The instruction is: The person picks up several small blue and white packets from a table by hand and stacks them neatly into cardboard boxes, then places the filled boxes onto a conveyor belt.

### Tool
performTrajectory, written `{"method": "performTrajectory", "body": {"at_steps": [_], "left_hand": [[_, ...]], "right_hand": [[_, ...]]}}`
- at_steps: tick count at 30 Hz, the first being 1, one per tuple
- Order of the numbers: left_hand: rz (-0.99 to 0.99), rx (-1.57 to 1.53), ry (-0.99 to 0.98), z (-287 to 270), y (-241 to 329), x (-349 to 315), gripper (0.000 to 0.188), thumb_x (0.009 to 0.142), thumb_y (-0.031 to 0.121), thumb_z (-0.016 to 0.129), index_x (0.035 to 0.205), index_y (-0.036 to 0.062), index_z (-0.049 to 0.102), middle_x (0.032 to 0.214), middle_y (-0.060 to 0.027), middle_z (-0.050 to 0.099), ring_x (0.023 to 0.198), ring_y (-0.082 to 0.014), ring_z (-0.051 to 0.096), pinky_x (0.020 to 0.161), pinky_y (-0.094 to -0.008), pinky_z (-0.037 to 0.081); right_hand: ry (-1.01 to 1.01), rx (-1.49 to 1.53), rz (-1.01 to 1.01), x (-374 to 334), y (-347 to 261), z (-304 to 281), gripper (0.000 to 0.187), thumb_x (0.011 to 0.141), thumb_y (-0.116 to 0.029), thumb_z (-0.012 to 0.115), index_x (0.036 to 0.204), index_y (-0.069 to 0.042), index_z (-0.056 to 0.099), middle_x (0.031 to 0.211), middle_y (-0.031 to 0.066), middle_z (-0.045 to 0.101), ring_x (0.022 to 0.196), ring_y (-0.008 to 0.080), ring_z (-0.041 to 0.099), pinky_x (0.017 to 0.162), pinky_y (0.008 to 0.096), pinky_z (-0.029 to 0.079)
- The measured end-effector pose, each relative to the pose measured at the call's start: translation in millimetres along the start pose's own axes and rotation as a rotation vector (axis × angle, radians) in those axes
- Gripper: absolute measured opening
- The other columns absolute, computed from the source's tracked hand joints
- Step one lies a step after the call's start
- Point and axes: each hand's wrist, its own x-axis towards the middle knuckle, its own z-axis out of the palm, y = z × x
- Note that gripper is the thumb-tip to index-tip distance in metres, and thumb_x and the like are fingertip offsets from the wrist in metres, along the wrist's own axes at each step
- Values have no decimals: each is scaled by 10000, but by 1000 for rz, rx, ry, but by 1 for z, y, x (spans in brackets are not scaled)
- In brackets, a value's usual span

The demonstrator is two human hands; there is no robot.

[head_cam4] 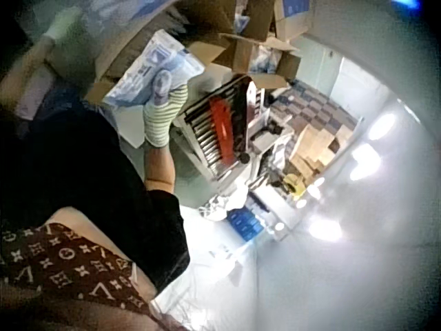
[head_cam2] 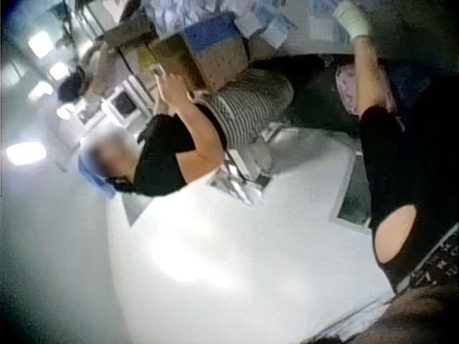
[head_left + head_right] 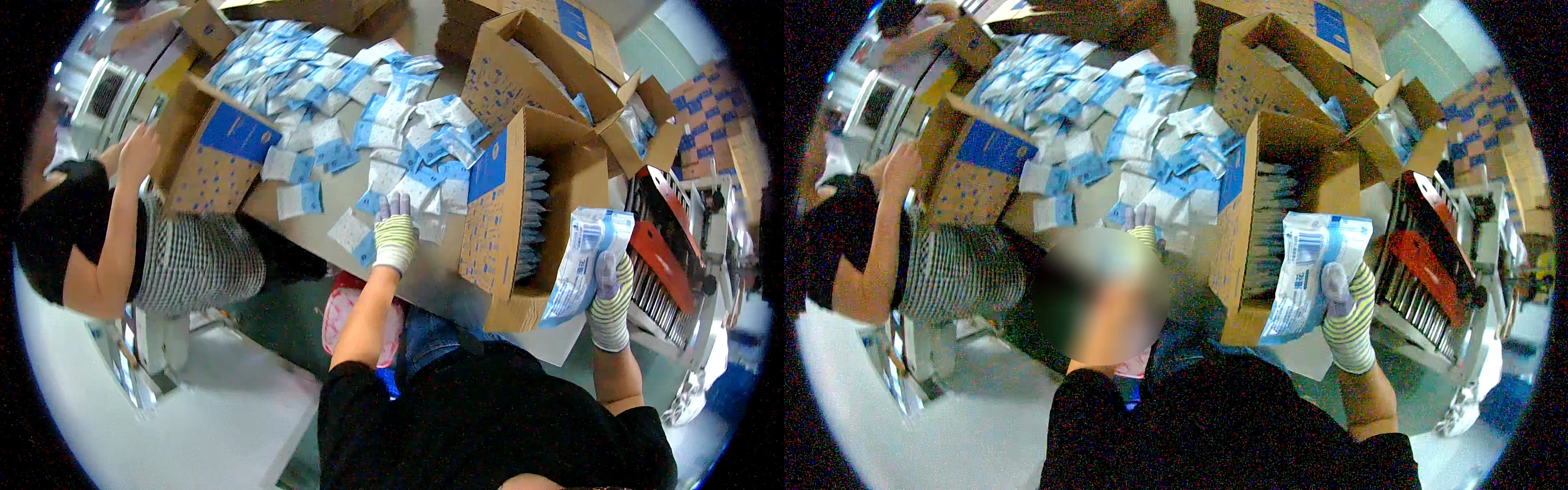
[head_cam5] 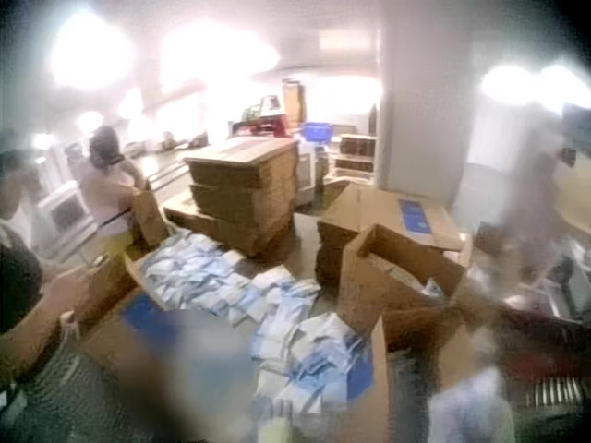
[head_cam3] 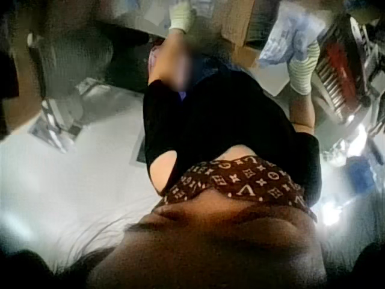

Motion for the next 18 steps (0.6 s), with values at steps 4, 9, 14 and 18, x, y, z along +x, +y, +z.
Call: {"method": "performTrajectory", "body": {"at_steps": [4, 9, 14, 18], "left_hand": [[97, 8, -371, 63, -68, 33, 381, 811, 168, 545, 1191, 148, 552, 1329, -122, 491, 1201, -312, 479, 900, -478, 435], [-300, -620, -375, 2, -75, 72, 307, 945, 277, 445, 1037, 35, 611, 886, -135, 668, 761, -276, 652, 635, -346, 513], [-523, -1481, -693, -113, -41, 110, 407, 949, 375, 484, 1011, -7, 613, 822, -51, 640, 702, -106, 610, 593, -242, 494], [-315, -1373, -935, -136, -42, 120, 354, 927, 345, 545, 1006, 13, 643, 871, -12, 644, 827, -72, 568, 745, -224, 452]], "right_hand": [[-60, -169, -4, 10, -18, 23, 413, 913, -310, 539, 1211, -25, 530, 1095, 48, 614, 942, 133, 597, 820, 284, 479], [85, -128, -9, 16, 2, 5, 401, 915, -301, 537, 1218, -39, 527, 1085, 48, 620, 938, 139, 603, 811, 291, 488], [43, 21, 88, 49, -13, 29, 477, 896, -379, 576, 1231, -48, 503, 1067, 62, 599, 933, 168, 595, 827, 306, 484], [-130, 55, 254, 76, -17, 41, 647, 774, -526, 665, 1143, -16, 517, 1060, 109, 567, 973, 213, 573, 866, 325, 479]]}}
